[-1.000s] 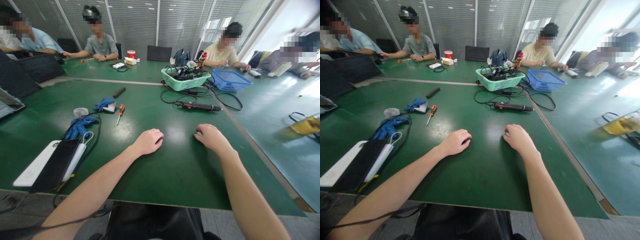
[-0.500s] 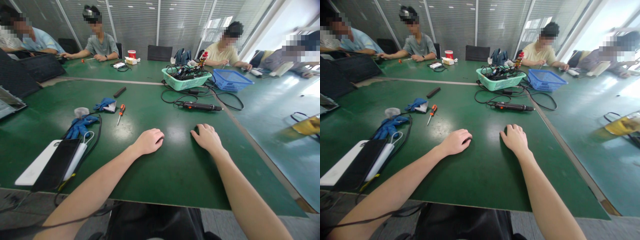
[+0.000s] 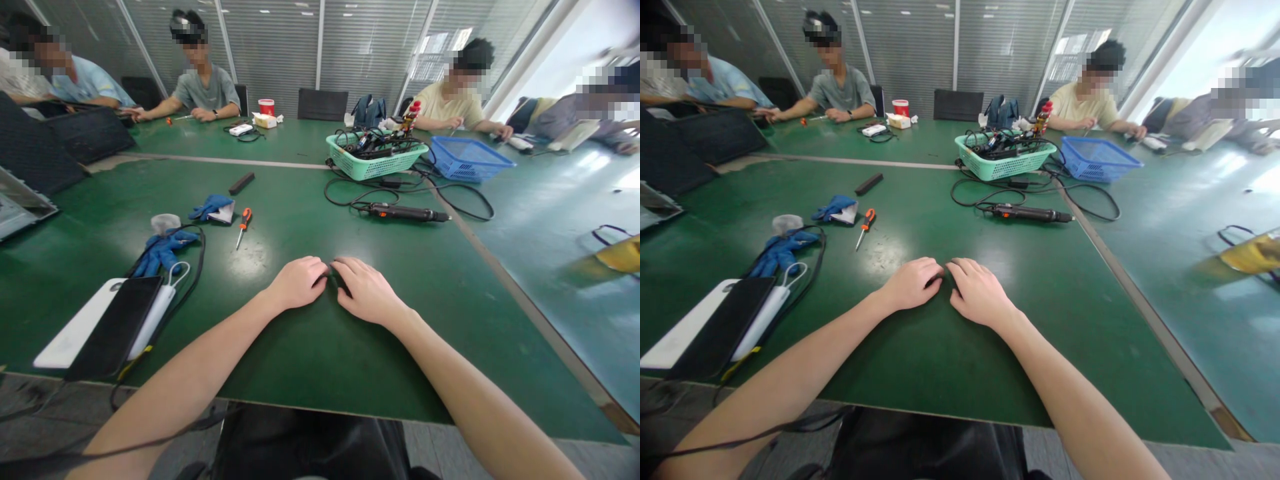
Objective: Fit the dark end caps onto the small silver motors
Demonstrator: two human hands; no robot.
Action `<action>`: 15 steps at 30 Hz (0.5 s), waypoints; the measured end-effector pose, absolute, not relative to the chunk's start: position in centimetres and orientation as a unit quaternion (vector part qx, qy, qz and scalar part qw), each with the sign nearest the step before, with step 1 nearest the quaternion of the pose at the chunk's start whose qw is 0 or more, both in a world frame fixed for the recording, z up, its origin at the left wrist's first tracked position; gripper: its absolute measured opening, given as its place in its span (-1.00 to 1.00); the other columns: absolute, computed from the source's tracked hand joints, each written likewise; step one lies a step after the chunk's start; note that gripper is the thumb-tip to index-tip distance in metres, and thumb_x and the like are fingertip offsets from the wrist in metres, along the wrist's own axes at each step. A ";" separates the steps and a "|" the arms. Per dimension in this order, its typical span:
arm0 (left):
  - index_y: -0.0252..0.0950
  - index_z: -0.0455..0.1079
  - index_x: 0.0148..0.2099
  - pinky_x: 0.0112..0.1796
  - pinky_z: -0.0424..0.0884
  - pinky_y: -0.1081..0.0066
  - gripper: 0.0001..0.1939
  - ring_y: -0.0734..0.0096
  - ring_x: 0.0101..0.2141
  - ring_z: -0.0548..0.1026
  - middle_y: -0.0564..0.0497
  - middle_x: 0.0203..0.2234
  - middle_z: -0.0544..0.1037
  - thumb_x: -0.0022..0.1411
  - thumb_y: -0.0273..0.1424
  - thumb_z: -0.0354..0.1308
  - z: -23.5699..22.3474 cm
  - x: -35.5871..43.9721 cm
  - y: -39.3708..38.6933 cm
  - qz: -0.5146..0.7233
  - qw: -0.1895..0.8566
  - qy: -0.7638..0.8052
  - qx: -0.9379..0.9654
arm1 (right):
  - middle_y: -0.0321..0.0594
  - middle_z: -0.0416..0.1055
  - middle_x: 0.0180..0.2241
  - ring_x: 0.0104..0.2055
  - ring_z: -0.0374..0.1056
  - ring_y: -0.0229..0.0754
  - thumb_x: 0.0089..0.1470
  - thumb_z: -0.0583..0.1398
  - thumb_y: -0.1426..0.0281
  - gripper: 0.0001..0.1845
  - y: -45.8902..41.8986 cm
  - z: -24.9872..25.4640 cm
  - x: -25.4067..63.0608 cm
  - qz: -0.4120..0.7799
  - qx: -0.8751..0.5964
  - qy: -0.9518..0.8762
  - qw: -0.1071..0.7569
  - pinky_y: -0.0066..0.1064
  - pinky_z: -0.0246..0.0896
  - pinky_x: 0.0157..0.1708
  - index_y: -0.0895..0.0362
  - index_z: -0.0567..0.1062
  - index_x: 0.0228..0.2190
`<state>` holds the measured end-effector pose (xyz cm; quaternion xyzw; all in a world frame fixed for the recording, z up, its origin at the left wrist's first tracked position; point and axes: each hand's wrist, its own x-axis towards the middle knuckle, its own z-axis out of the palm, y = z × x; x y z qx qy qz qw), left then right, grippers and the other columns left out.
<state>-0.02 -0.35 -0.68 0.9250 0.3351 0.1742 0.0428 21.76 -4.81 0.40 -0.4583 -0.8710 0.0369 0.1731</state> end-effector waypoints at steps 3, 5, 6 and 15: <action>-0.27 0.40 -0.14 -0.14 0.43 0.28 -0.87 0.26 -0.20 0.47 -0.04 -0.28 0.49 0.38 -0.39 0.03 -0.7 -0.1 -0.3 0.179 0.048 0.332 0.925 | 0.09 0.20 0.31 0.33 0.18 0.14 0.13 0.14 0.38 -0.33 -4.7 0.7 22.6 0.052 -0.479 -0.857 0.186 -0.04 0.20 0.26 0.17 0.25 0.27; -0.27 0.40 -0.13 -0.14 0.43 0.28 -0.85 0.26 -0.20 0.47 -0.04 -0.28 0.49 0.40 -0.39 0.01 -0.6 -0.1 -0.3 0.178 0.051 0.330 0.926 | 0.09 0.19 0.31 0.32 0.18 0.15 0.11 0.17 0.33 -0.29 -4.7 0.9 23.4 0.063 -0.502 -0.842 0.187 -0.04 0.20 0.26 0.16 0.23 0.28; -0.27 0.40 -0.13 -0.15 0.42 0.28 -0.84 0.26 -0.20 0.47 -0.04 -0.28 0.50 0.40 -0.39 0.00 -0.6 -0.1 -0.3 0.178 0.052 0.330 0.926 | 0.09 0.23 0.28 0.30 0.21 0.16 0.11 0.19 0.32 -0.28 -4.8 1.1 23.9 0.069 -0.514 -0.835 0.185 -0.05 0.21 0.25 0.16 0.23 0.28; -0.27 0.41 -0.13 -0.16 0.42 0.29 -0.85 0.27 -0.21 0.47 -0.04 -0.28 0.51 0.38 -0.41 0.01 -0.5 0.0 -0.3 0.183 0.060 0.329 0.925 | 0.02 0.39 0.01 0.08 0.35 0.11 0.14 0.21 0.28 -0.53 -4.6 1.8 25.5 0.089 -0.551 -0.811 0.173 -0.13 0.29 0.06 0.14 0.35 0.07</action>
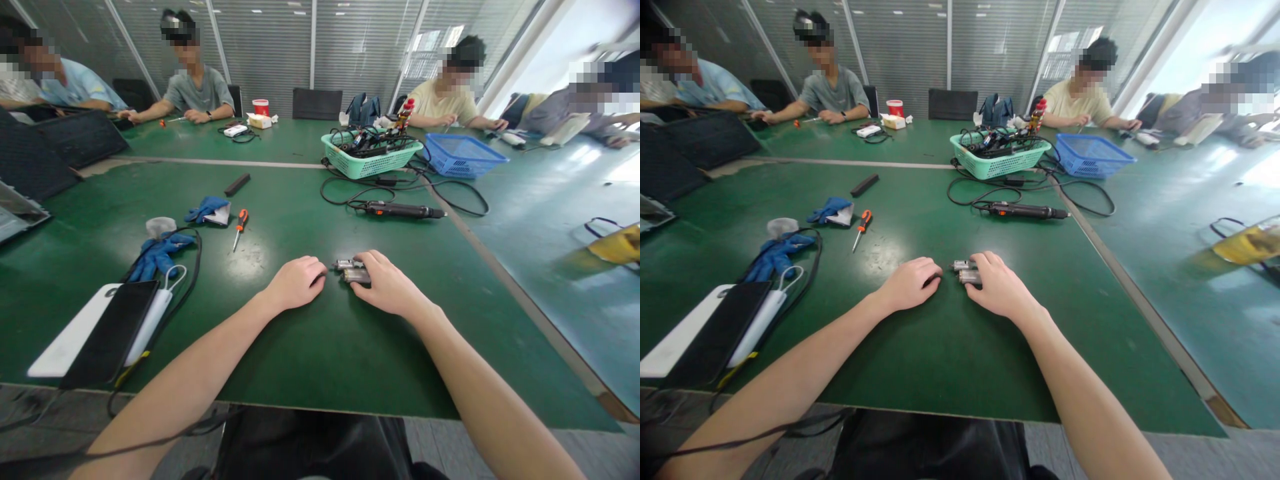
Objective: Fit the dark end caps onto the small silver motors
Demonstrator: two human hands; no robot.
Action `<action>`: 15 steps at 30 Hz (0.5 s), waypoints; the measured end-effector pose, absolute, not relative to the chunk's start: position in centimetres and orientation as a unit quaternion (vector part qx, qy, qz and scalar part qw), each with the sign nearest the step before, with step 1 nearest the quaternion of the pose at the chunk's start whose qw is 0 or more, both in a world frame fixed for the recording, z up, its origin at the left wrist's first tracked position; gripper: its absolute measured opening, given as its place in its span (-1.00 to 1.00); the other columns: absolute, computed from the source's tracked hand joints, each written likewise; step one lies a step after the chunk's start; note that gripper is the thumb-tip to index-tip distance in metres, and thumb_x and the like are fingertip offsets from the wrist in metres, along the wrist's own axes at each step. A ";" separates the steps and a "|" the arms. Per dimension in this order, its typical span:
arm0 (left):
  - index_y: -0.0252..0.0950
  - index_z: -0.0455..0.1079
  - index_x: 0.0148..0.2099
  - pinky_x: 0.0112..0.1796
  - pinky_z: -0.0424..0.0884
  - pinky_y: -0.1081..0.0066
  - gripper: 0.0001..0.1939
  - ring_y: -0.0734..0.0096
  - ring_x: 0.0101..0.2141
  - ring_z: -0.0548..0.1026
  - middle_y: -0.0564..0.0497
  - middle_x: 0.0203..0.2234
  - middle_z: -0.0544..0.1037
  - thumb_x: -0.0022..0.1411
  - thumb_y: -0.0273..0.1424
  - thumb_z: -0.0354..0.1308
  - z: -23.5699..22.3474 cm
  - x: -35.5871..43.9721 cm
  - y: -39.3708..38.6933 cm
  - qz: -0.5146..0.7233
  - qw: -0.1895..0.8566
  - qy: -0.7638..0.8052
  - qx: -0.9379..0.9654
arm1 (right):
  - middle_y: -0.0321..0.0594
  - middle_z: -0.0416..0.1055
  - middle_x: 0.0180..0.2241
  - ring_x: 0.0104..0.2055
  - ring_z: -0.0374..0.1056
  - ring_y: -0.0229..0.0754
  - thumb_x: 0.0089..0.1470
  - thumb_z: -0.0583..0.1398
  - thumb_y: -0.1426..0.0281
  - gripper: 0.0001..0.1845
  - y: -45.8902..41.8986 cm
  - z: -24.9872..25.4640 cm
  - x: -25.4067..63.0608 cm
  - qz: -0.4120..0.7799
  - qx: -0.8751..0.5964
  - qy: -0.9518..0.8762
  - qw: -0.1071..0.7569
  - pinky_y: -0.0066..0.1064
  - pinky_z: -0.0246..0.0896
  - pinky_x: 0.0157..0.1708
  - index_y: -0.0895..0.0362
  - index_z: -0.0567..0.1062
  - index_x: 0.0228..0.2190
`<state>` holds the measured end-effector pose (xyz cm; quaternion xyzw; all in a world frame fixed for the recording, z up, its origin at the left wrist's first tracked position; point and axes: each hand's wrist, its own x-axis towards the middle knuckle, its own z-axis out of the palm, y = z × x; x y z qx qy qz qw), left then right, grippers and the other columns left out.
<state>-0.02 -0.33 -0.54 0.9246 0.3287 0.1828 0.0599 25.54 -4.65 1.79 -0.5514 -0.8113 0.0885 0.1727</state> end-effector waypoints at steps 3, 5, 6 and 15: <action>-0.27 0.41 -0.13 -0.15 0.41 0.29 -0.85 0.26 -0.19 0.47 -0.04 -0.27 0.51 0.39 -0.40 0.01 -0.5 0.0 -0.3 0.183 0.059 0.329 0.924 | -0.05 0.41 -0.10 -0.07 0.39 0.03 0.11 0.22 0.31 -0.66 -4.5 2.0 25.9 0.081 -0.557 -0.812 0.157 -0.20 0.30 -0.06 0.12 0.41 -0.07; -0.27 0.41 -0.13 -0.15 0.42 0.29 -0.84 0.27 -0.19 0.47 -0.04 -0.27 0.50 0.39 -0.40 0.01 -0.5 0.0 -0.3 0.181 0.058 0.328 0.925 | -0.11 0.41 -0.18 -0.18 0.39 -0.04 0.09 0.22 0.34 -0.74 -4.5 2.2 26.2 0.083 -0.558 -0.813 0.144 -0.25 0.28 -0.13 0.10 0.42 -0.14; -0.27 0.41 -0.13 -0.15 0.42 0.29 -0.84 0.27 -0.20 0.47 -0.04 -0.27 0.50 0.39 -0.40 0.01 -0.5 0.0 -0.3 0.180 0.057 0.327 0.926 | -0.13 0.40 -0.20 -0.21 0.39 -0.06 0.09 0.21 0.35 -0.77 -4.5 2.3 26.3 0.085 -0.557 -0.814 0.139 -0.27 0.27 -0.15 0.10 0.42 -0.17; -0.27 0.42 -0.15 -0.18 0.41 0.31 -0.85 0.28 -0.22 0.46 -0.04 -0.28 0.50 0.39 -0.39 0.02 -0.3 0.0 -0.5 0.172 0.056 0.313 0.932 | -0.17 0.41 -0.19 -0.19 0.38 -0.09 0.07 0.23 0.39 -0.76 -5.1 2.3 24.9 0.115 -0.516 -0.838 0.134 -0.34 0.22 -0.17 0.08 0.40 -0.16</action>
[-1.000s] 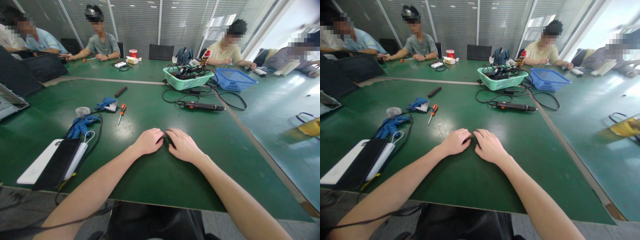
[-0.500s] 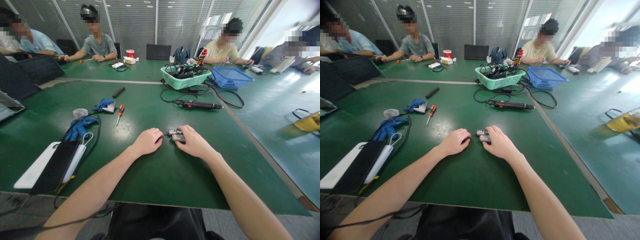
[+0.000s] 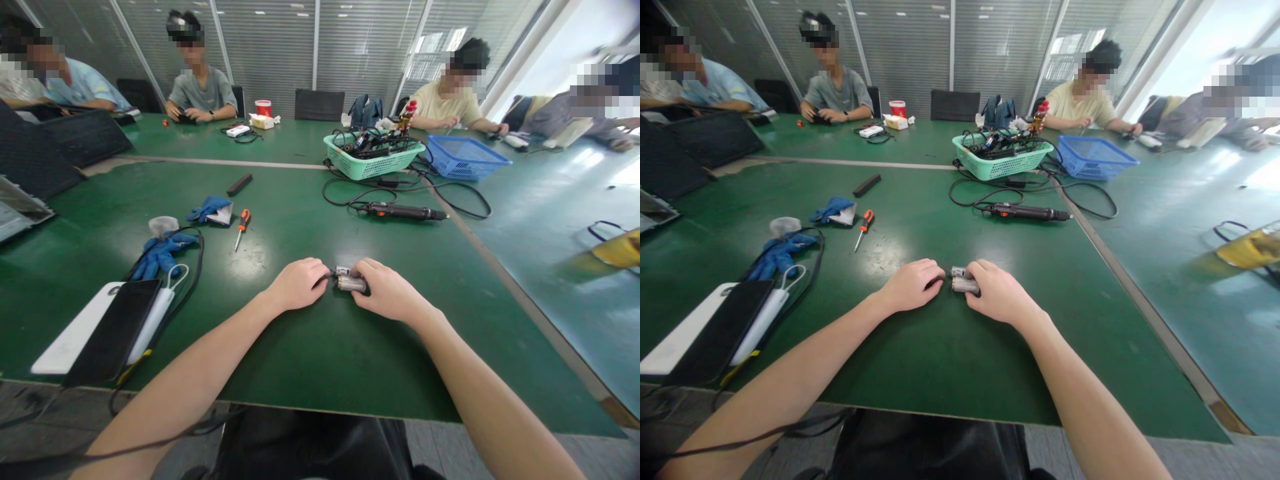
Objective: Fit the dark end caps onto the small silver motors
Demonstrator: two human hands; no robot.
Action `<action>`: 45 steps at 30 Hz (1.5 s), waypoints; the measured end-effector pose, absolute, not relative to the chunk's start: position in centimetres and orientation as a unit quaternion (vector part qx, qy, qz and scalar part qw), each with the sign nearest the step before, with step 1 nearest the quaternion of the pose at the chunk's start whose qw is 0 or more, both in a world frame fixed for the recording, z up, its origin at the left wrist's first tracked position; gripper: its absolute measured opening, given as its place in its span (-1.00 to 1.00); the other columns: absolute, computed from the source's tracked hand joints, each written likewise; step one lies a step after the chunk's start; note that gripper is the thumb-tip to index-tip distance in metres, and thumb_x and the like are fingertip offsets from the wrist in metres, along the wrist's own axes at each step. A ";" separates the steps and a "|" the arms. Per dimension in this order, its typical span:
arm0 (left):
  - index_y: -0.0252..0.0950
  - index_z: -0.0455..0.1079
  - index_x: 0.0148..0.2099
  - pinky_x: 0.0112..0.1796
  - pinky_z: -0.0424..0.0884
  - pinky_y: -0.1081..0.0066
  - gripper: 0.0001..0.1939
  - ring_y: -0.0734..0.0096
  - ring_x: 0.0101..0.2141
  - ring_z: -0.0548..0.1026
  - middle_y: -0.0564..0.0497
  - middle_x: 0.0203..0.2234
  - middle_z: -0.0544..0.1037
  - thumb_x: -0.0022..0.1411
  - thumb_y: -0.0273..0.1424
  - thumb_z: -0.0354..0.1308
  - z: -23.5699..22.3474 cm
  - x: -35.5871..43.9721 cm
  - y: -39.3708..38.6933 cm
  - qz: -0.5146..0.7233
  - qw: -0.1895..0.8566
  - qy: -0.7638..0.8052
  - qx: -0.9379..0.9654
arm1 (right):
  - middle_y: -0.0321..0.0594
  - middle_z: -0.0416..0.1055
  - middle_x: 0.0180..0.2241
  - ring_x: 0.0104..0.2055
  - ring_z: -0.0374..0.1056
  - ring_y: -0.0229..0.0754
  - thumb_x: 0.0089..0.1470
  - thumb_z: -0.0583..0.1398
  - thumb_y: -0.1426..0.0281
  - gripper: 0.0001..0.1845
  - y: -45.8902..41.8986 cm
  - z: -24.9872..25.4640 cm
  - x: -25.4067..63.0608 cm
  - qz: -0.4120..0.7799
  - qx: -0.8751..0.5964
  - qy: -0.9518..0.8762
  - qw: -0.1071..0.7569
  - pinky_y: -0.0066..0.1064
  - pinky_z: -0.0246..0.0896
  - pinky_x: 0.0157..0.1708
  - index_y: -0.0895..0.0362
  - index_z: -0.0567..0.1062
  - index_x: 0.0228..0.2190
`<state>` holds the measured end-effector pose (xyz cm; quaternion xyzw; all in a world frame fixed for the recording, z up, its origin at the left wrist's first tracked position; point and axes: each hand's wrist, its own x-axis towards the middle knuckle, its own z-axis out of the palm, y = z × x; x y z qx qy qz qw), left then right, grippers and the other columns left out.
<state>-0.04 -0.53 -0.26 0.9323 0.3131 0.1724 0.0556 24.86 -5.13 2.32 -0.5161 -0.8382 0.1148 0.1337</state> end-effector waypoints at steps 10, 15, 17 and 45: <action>-0.27 0.42 -0.13 -0.16 0.41 0.31 -0.84 0.27 -0.20 0.47 -0.05 -0.26 0.50 0.40 -0.38 0.02 -0.3 0.0 -0.4 0.171 0.061 0.307 0.934 | -0.13 0.42 -0.10 -0.11 0.40 -0.07 0.11 0.22 0.43 -0.60 -5.3 2.5 24.6 0.117 -0.510 -0.840 0.142 -0.32 0.26 -0.09 0.06 0.46 0.02; -0.27 0.42 -0.13 -0.16 0.41 0.29 -0.84 0.27 -0.21 0.47 -0.05 -0.27 0.50 0.40 -0.38 0.02 -0.2 0.0 -0.5 0.170 0.057 0.311 0.933 | -0.10 0.44 -0.06 -0.06 0.41 -0.03 0.13 0.21 0.40 -0.53 -5.1 2.3 24.8 0.122 -0.511 -0.837 0.149 -0.28 0.28 -0.04 0.05 0.45 0.10; -0.27 0.42 -0.14 -0.16 0.41 0.29 -0.85 0.27 -0.21 0.47 -0.05 -0.27 0.49 0.40 -0.38 0.02 -0.3 0.0 -0.5 0.168 0.056 0.312 0.933 | -0.09 0.43 -0.05 -0.06 0.42 -0.02 0.14 0.20 0.39 -0.48 -5.0 2.2 25.0 0.118 -0.512 -0.838 0.149 -0.27 0.28 -0.03 0.04 0.42 0.15; -0.25 0.43 -0.04 -0.15 0.43 0.29 -0.82 0.26 -0.18 0.48 -0.05 -0.24 0.51 0.38 -0.40 0.04 -0.2 0.0 -0.6 0.173 0.082 0.296 0.936 | -0.11 0.44 -0.06 -0.04 0.42 -0.04 0.20 0.18 0.42 -0.54 -5.1 2.8 25.3 0.166 -0.440 -0.870 0.148 -0.23 0.30 0.00 0.02 0.46 0.13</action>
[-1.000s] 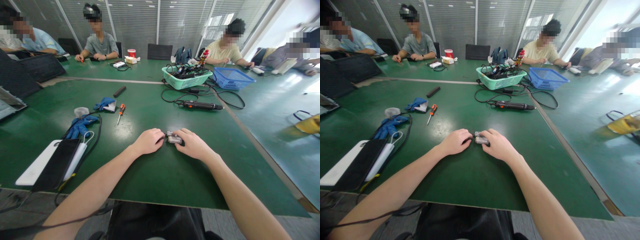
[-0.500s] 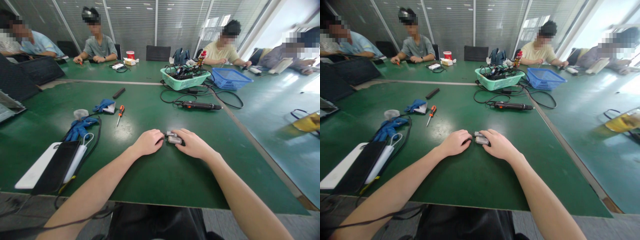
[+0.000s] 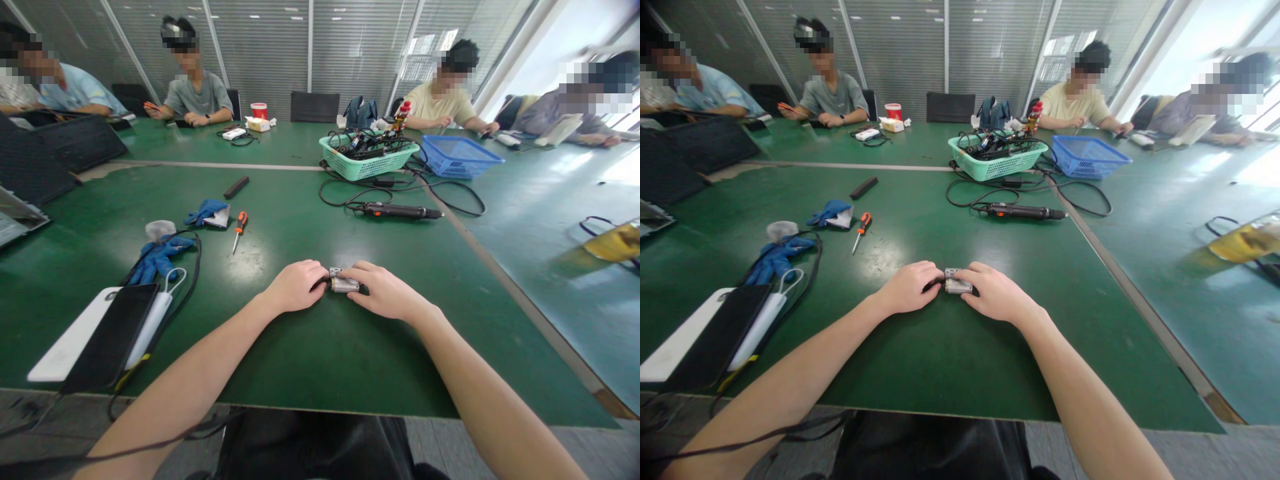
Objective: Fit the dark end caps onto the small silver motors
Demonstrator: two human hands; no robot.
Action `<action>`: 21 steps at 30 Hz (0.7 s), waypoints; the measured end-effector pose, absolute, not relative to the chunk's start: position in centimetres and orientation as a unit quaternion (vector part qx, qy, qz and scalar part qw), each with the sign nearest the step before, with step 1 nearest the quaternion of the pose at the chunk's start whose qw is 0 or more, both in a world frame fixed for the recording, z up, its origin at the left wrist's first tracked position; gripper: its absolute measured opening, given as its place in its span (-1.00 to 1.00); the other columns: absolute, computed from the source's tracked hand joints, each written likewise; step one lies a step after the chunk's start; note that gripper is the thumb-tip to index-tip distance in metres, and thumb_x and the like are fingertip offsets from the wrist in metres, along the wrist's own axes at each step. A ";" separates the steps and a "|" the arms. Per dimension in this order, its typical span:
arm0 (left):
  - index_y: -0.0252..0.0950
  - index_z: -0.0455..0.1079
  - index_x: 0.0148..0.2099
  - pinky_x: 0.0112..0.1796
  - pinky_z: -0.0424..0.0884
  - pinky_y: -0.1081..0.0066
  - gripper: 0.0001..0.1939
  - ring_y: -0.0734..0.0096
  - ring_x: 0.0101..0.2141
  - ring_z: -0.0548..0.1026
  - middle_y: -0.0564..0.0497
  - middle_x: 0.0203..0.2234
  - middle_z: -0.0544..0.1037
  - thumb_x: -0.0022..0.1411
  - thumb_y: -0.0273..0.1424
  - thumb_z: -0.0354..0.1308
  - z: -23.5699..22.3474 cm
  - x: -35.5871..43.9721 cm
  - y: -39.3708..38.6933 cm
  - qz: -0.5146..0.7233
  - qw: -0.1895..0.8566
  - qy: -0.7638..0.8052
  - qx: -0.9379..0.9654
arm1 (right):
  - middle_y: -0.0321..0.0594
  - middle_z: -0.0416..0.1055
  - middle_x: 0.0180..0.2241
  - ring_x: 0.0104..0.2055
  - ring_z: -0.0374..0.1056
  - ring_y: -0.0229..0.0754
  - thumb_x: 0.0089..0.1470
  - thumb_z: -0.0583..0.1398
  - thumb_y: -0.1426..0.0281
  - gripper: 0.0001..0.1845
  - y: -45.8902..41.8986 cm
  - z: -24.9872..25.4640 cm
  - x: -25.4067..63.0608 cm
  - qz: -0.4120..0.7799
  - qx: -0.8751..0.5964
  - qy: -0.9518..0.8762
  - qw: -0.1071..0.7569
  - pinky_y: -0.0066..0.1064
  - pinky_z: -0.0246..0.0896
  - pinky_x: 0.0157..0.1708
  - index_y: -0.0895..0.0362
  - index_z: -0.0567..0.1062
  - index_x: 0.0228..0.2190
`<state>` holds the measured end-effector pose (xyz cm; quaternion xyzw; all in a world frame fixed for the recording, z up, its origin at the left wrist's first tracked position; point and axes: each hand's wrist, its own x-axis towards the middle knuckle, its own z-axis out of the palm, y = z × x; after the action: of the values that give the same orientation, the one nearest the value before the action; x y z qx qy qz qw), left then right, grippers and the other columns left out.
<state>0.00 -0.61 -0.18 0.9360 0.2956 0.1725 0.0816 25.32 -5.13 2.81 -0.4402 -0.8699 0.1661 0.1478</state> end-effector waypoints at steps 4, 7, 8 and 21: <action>-0.25 0.43 -0.03 -0.17 0.44 0.29 -0.81 0.26 -0.19 0.48 -0.05 -0.23 0.51 0.36 -0.39 0.07 -0.2 0.0 -0.6 0.174 0.084 0.305 0.933 | -0.10 0.41 -0.08 -0.09 0.42 -0.06 0.20 0.17 0.41 -0.42 -5.3 2.6 25.3 0.161 -0.442 -0.872 0.137 -0.23 0.31 -0.02 -0.02 0.38 0.25; -0.25 0.41 0.02 -0.15 0.45 0.29 -0.78 0.25 -0.17 0.49 -0.06 -0.21 0.51 0.37 -0.39 0.06 -0.2 0.0 -0.6 0.174 0.077 0.310 0.931 | -0.06 0.40 -0.07 -0.10 0.41 -0.04 0.16 0.18 0.40 -0.31 -5.4 2.5 24.9 0.148 -0.457 -0.867 0.131 -0.23 0.30 -0.02 0.05 0.29 0.31; -0.25 0.41 0.03 -0.15 0.45 0.29 -0.77 0.25 -0.17 0.49 -0.07 -0.21 0.52 0.37 -0.39 0.05 -0.2 0.0 -0.6 0.173 0.075 0.312 0.931 | -0.05 0.40 -0.06 -0.08 0.41 -0.03 0.15 0.18 0.40 -0.29 -5.4 2.4 24.8 0.144 -0.461 -0.866 0.131 -0.22 0.30 -0.01 0.07 0.26 0.33; -0.28 0.35 0.18 -0.10 0.46 0.21 -0.63 0.18 -0.14 0.50 -0.11 -0.18 0.52 0.35 -0.39 0.06 -0.7 0.2 -0.4 0.173 0.063 0.337 0.923 | -0.02 0.44 0.01 0.00 0.39 0.02 0.07 0.18 0.45 -0.44 -5.2 2.0 24.5 0.161 -0.458 -0.858 0.167 -0.17 0.27 0.04 0.11 0.37 0.13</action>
<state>0.20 -0.39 -0.74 0.9232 0.3373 0.1731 0.0632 24.46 -5.22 2.00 -0.4583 -0.8580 0.1611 0.1667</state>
